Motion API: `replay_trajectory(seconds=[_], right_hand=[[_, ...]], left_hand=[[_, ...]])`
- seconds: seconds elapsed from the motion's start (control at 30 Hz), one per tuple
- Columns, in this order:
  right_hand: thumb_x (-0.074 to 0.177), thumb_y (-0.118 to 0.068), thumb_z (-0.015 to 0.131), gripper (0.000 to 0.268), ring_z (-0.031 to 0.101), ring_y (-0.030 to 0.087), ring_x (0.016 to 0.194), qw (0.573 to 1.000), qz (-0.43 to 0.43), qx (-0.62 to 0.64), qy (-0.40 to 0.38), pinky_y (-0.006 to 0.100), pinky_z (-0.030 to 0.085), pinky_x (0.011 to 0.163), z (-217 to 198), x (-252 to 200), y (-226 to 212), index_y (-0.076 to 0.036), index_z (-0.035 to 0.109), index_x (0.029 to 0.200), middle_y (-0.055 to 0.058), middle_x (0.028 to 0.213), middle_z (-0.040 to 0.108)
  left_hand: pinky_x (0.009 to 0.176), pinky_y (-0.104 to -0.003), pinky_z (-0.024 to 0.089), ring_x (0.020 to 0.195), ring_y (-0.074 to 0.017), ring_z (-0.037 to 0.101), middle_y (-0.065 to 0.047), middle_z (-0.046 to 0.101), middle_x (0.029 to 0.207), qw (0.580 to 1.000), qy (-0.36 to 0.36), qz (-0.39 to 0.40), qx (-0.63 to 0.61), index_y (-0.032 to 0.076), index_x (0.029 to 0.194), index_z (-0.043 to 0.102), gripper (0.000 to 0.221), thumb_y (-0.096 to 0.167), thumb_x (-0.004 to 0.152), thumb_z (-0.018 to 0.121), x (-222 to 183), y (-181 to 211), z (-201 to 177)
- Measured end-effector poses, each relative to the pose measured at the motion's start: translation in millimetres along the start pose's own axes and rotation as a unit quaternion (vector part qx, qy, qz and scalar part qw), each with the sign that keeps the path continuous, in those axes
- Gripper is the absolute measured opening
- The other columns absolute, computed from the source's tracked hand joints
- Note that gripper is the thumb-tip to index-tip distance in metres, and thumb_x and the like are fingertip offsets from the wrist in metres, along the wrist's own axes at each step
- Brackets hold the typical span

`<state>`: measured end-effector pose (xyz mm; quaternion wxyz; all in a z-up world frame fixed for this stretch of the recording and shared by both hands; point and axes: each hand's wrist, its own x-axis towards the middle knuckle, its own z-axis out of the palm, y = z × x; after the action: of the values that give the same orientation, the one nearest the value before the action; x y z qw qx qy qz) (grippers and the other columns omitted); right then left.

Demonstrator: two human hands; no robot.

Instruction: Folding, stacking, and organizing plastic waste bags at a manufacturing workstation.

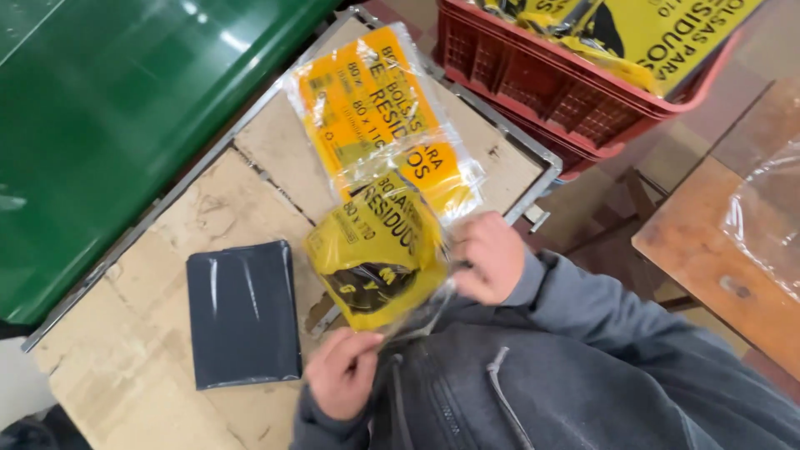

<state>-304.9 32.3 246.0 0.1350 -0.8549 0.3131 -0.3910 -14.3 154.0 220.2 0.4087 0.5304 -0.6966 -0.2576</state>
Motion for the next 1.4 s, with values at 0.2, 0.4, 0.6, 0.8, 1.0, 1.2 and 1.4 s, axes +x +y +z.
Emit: replay_trajectory(seconds=[0.2, 0.4, 0.6, 0.8, 1.0, 1.2, 1.4], right_hand=[[0.081, -0.044, 0.075, 0.073, 0.066, 0.024, 0.081, 0.966, -0.109, -0.096, -0.214, 0.040, 0.050, 0.071, 1, 21, -9, -0.002, 0.071, 0.140, 0.003, 0.086, 0.065], [0.077, -0.027, 0.077, 0.022, 0.060, 0.031, 0.063, 0.984, 0.005, -0.175, -0.045, 0.042, 0.049, 0.057, -111, 38, 8, -0.012, 0.070, 0.092, 0.008, 0.072, 0.059], [0.091, -0.016, 0.069, 0.012, 0.059, 0.027, 0.075, 0.816, 0.007, -0.572, 0.082, 0.034, 0.046, 0.069, -203, -27, 205, -0.008, 0.060, 0.093, 0.010, 0.084, 0.058], [0.100, -0.039, 0.078, 0.027, 0.059, 0.030, 0.053, 0.807, 0.142, -0.571, -0.045, 0.044, 0.048, 0.049, -105, -12, 280, -0.016, 0.073, 0.086, 0.010, 0.066, 0.064], [0.093, -0.044, 0.073, 0.027, 0.069, 0.036, 0.075, 0.937, 0.208, -0.196, -0.199, 0.048, 0.053, 0.066, 114, -50, 205, -0.017, 0.078, 0.097, 0.012, 0.084, 0.073], [0.092, -0.037, 0.073, 0.039, 0.066, 0.039, 0.104, 0.965, 0.032, 0.019, -0.261, 0.046, 0.053, 0.089, 263, 9, 100, -0.010, 0.069, 0.120, 0.017, 0.117, 0.070], [0.085, -0.048, 0.078, 0.076, 0.056, 0.044, 0.122, 0.963, 0.043, 0.087, -0.251, 0.048, 0.047, 0.102, 396, 71, 74, -0.003, 0.054, 0.141, 0.024, 0.135, 0.060]], left_hand=[[0.059, -0.033, 0.055, 0.064, -0.0222, 0.066, -0.005, 0.068, 0.079, 0.948, -0.051, 0.300, -0.096, 0.009, 0.097, 0.074, 0.024, -0.002, 0.076, 0.076, 84, 99, -14], [0.072, -0.033, 0.060, 0.076, -0.0247, 0.072, -0.008, 0.072, 0.085, 0.963, -0.028, 0.250, -0.092, 0.005, 0.097, 0.068, 0.024, -0.001, 0.075, 0.074, 67, 74, -20], [0.074, -0.024, 0.056, 0.078, -0.0124, 0.073, -0.009, 0.073, 0.084, 0.977, 0.180, -0.112, -0.027, -0.001, 0.114, 0.063, 0.019, -0.004, 0.096, 0.066, 14, 18, -32], [0.070, -0.025, 0.054, 0.077, -0.0143, 0.068, -0.011, 0.072, 0.089, 0.942, 0.234, -0.241, -0.002, 0.002, 0.115, 0.067, 0.018, 0.002, 0.097, 0.067, -26, -66, -33], [0.080, -0.038, 0.054, 0.088, -0.0287, 0.070, -0.011, 0.071, 0.098, 0.920, 0.213, -0.253, 0.208, 0.006, 0.113, 0.069, 0.018, 0.016, 0.097, 0.069, -84, -164, -38], [0.097, -0.048, 0.048, 0.115, -0.0350, 0.055, -0.010, 0.064, 0.119, 0.874, 0.145, -0.303, 0.351, 0.009, 0.120, 0.067, 0.039, 0.032, 0.090, 0.075, -127, -224, -38], [0.106, -0.052, 0.047, 0.134, -0.0363, 0.045, -0.011, 0.056, 0.140, 0.830, 0.194, -0.283, 0.439, 0.007, 0.134, 0.058, 0.066, 0.042, 0.083, 0.080, -87, -286, -77]])
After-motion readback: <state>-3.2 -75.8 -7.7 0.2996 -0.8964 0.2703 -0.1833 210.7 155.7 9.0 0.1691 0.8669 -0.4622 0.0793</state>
